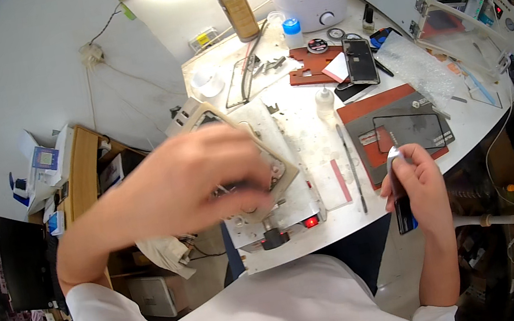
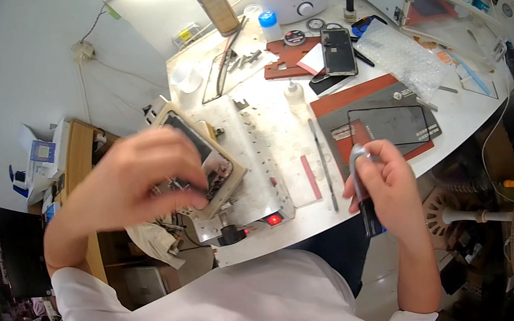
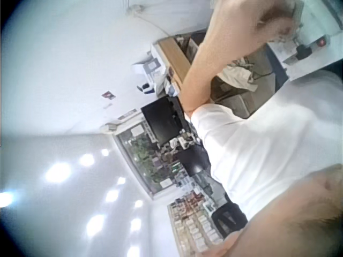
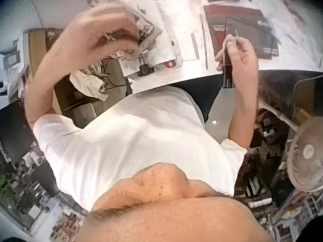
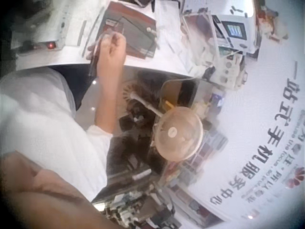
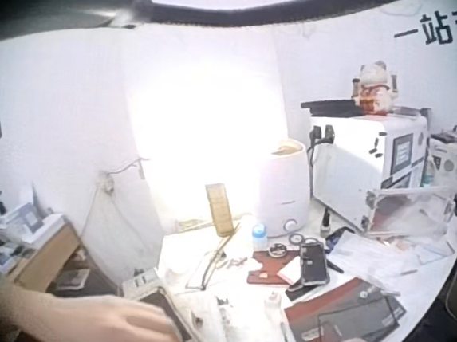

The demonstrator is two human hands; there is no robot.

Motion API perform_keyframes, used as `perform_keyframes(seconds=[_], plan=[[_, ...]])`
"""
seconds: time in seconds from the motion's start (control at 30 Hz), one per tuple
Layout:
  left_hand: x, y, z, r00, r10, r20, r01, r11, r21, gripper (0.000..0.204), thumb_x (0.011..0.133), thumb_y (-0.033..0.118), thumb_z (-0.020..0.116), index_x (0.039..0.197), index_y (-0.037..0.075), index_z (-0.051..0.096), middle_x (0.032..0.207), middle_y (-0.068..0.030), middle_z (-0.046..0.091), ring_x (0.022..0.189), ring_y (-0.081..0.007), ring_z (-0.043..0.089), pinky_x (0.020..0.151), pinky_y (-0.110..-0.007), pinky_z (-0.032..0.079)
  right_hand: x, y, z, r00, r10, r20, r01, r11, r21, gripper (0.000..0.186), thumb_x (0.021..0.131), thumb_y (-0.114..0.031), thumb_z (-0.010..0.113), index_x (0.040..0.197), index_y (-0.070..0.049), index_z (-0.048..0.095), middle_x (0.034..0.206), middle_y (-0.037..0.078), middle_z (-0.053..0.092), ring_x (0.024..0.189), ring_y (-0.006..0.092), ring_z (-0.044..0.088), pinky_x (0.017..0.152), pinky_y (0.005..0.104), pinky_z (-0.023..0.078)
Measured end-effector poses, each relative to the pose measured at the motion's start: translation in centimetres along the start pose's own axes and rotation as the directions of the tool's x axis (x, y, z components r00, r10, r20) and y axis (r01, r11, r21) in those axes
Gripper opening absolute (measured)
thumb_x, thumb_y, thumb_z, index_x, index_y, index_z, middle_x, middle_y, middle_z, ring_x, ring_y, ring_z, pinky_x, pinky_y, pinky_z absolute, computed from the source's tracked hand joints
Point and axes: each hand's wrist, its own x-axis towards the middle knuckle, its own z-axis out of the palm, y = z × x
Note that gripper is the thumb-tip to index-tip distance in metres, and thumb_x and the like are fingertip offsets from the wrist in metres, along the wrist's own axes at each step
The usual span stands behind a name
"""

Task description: The person repairs a disassembled smartphone by cleaning the internal frame and applying adhesive. They use a plastic card to scrape residue from the edges and a small bottle to apply a liquid adhesive to the screen area. The device is held in a clamp on a cluttered workbench.

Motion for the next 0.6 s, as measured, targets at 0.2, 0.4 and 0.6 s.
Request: perform_keyframes(seconds=[0.2, 0.4, 0.6], plan=[[-3.8, 0.5, 1.7, 0.996, 0.008, -0.093, 0.012, 0.976, 0.218, 0.027, 0.08, 0.021, 0.087, 0.099, 0.01, 0.071, 0.101, -0.004, 0.068, 0.09, -0.0258, 0.065, 0.081, -0.038, 0.053, -1.5, -0.8, 5.2, 0.981, -0.022, 0.194, 0.009, 0.998, 0.068, 0.018, 0.106, -0.009, 0.049, 0.119, 0.003, 0.049, 0.08, 0.011, 0.068, 0.061, 0.0127, 0.063, 0.058, 0.0263, 0.054], [-4.2, 0.2, 2.9, 0.993, 0.02, -0.117, 0.011, 0.966, 0.257, 0.025, 0.079, 0.018, 0.087, 0.097, 0.01, 0.07, 0.099, -0.0034, 0.068, 0.088, -0.024, 0.064, 0.08, -0.038, 0.051, -3.6, -0.8, 7.6, 0.968, -0.006, 0.25, -0.002, 0.999, 0.032, 0.026, 0.106, -0.008, 0.05, 0.127, 0.006, 0.053, 0.084, 0.009, 0.069, 0.068, 0.0105, 0.064, 0.062, 0.0261, 0.053], [-4.0, 0.5, 2.9, 0.993, 0.021, -0.114, 0.013, 0.957, 0.289, 0.023, 0.078, 0.015, 0.086, 0.095, 0.01, 0.071, 0.098, -0.0024, 0.068, 0.086, -0.0229, 0.064, 0.079, -0.037, 0.05, -4.2, -0.5, 9.1, 0.913, 0.026, 0.406, -0.05, 0.998, 0.049, 0.02, 0.106, -0.011, 0.053, 0.117, 0.005, 0.059, 0.084, 0.006, 0.071, 0.068, 0.0079, 0.063, 0.063, 0.0247, 0.051]])
